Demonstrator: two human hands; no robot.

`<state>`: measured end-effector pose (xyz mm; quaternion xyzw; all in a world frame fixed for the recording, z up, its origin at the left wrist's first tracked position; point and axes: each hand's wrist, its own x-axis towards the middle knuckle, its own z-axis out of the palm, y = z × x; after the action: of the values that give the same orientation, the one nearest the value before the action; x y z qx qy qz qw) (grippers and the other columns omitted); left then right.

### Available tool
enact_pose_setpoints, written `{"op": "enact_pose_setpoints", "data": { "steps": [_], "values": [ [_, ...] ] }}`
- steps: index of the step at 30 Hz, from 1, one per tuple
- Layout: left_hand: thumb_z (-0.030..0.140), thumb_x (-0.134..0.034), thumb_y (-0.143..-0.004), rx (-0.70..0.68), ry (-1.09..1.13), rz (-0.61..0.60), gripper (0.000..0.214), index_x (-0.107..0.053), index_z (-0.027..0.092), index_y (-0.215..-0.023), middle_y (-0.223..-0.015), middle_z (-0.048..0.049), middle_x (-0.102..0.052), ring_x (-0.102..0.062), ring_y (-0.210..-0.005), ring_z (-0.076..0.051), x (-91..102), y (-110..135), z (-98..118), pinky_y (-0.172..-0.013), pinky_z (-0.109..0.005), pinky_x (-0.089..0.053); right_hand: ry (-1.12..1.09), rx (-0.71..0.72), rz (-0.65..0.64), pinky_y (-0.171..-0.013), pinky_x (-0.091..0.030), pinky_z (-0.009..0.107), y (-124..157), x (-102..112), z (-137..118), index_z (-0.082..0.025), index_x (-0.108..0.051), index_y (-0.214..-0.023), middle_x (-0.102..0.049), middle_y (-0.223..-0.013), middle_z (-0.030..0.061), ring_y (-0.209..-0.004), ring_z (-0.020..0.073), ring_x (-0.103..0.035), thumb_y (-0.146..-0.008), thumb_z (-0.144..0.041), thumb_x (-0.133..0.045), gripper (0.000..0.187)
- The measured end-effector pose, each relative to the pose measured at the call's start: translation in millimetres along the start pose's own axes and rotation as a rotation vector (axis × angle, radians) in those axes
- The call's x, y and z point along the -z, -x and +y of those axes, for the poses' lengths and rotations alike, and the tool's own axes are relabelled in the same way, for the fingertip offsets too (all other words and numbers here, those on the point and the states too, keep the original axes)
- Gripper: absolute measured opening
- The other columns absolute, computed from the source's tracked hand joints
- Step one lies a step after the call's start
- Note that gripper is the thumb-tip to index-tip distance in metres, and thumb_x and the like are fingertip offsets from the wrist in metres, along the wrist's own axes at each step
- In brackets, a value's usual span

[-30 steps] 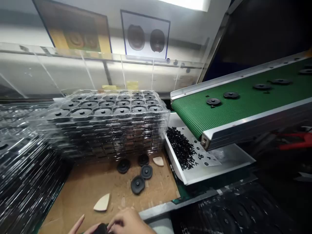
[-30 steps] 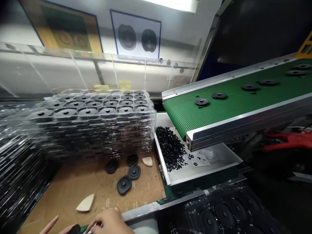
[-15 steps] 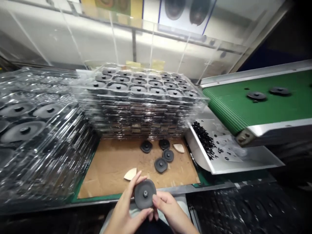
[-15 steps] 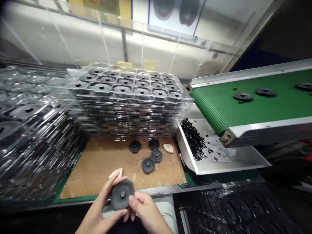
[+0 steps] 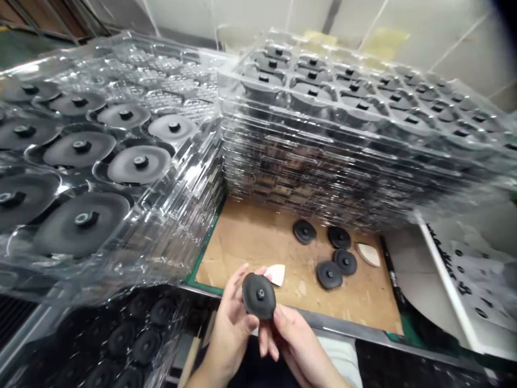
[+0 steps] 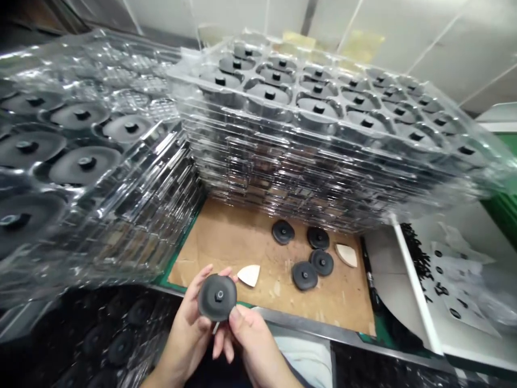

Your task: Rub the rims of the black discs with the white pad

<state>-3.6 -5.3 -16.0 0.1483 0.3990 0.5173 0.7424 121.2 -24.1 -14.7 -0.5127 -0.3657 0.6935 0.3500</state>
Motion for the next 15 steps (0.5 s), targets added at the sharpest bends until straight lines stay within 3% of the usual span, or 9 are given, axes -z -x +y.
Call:
{"op": "enact_pose_setpoints", "data": {
  "steps": [3, 5, 8, 11, 15],
  "values": [
    [0.042, -0.078, -0.066, 0.051, 0.100, 0.013, 0.055, -0.062, 0.032, -0.118, -0.135, -0.0069, -0.060, -0.054, -0.124, -0.028, 3.0, -8, 8, -0.104, -0.037, -0.044, 0.254, 0.120, 0.200, -0.064, -0.047, 0.029, -8, 21, 4, -0.018, -0.068, -0.097, -0.065, -0.079, 0.0073, -0.065, 0.0163, -0.058, -0.090, -0.056, -0.046, 0.045],
    [0.042, -0.074, -0.071, 0.085, 0.146, 0.026, 0.051, -0.063, 0.030, -0.119, -0.137, -0.0071, -0.058, -0.054, -0.125, -0.029, 6.1, -14, 12, -0.109, -0.040, -0.039, 0.427, 0.195, 0.368, -0.079, -0.049, 0.035, -18, 37, 9, -0.022, -0.066, -0.111, -0.062, -0.101, 0.0103, -0.088, 0.0215, -0.059, -0.089, -0.047, -0.052, 0.036],
    [0.039, -0.071, -0.076, 0.136, 0.187, 0.038, 0.048, -0.061, 0.031, -0.122, -0.134, -0.0073, -0.060, -0.055, -0.124, -0.029, 9.7, -20, 17, -0.111, -0.043, -0.036, 0.644, 0.259, 0.497, -0.083, -0.049, 0.041, -33, 51, 23, -0.022, -0.062, -0.118, -0.054, -0.115, 0.0131, -0.099, 0.0263, -0.058, -0.086, -0.039, -0.056, 0.037],
    [0.036, -0.070, -0.077, 0.170, 0.221, 0.053, 0.044, -0.063, 0.029, -0.120, -0.132, -0.0077, -0.062, -0.055, -0.124, -0.029, 10.0, -22, 19, -0.110, -0.044, -0.038, 0.793, 0.331, 0.448, -0.081, -0.050, 0.040, -42, 49, 35, -0.020, -0.065, -0.109, -0.057, -0.114, 0.0135, -0.099, 0.0262, -0.060, -0.086, -0.032, -0.055, 0.028],
    [0.035, -0.075, -0.072, 0.193, 0.235, 0.063, 0.043, -0.067, 0.025, -0.113, -0.131, -0.0076, -0.063, -0.056, -0.123, -0.029, 7.1, -23, 21, -0.108, -0.041, -0.042, 0.895, 0.440, 0.294, -0.072, -0.049, 0.034, -48, 44, 26, -0.022, -0.067, -0.099, -0.069, -0.084, 0.0059, -0.080, 0.0216, -0.063, -0.086, -0.024, -0.054, 0.019]
  ]
}}
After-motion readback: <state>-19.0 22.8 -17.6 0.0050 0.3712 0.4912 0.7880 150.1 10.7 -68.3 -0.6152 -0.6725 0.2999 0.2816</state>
